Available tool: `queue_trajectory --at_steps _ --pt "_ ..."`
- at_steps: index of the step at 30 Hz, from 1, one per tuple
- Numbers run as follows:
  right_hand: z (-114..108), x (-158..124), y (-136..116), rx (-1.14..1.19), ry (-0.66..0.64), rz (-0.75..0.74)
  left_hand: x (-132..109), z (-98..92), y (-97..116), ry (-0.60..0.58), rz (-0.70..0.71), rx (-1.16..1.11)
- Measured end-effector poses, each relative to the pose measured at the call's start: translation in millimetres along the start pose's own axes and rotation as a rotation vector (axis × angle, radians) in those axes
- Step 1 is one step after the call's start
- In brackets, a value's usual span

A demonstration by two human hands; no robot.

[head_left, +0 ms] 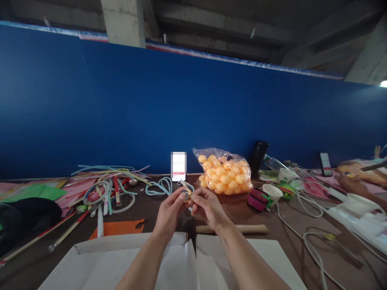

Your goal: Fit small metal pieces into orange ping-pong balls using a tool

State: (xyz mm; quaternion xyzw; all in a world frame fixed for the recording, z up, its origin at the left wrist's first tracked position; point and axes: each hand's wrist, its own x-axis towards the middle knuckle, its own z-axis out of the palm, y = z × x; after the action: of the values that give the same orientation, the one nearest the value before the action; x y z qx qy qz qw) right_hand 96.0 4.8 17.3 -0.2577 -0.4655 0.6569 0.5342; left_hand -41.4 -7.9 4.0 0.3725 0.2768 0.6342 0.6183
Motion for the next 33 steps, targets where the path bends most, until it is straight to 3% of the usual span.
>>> queue_trajectory --at_steps 22,33 --pt "-0.4 1.9 1.7 -0.129 0.022 -0.025 1.6 -1.3 -1.7 0.007 0.036 0.093" --pt "1.2 0.0 0.3 0.01 0.002 0.068 0.8 -0.6 -7.4 -0.003 0.007 -0.017"
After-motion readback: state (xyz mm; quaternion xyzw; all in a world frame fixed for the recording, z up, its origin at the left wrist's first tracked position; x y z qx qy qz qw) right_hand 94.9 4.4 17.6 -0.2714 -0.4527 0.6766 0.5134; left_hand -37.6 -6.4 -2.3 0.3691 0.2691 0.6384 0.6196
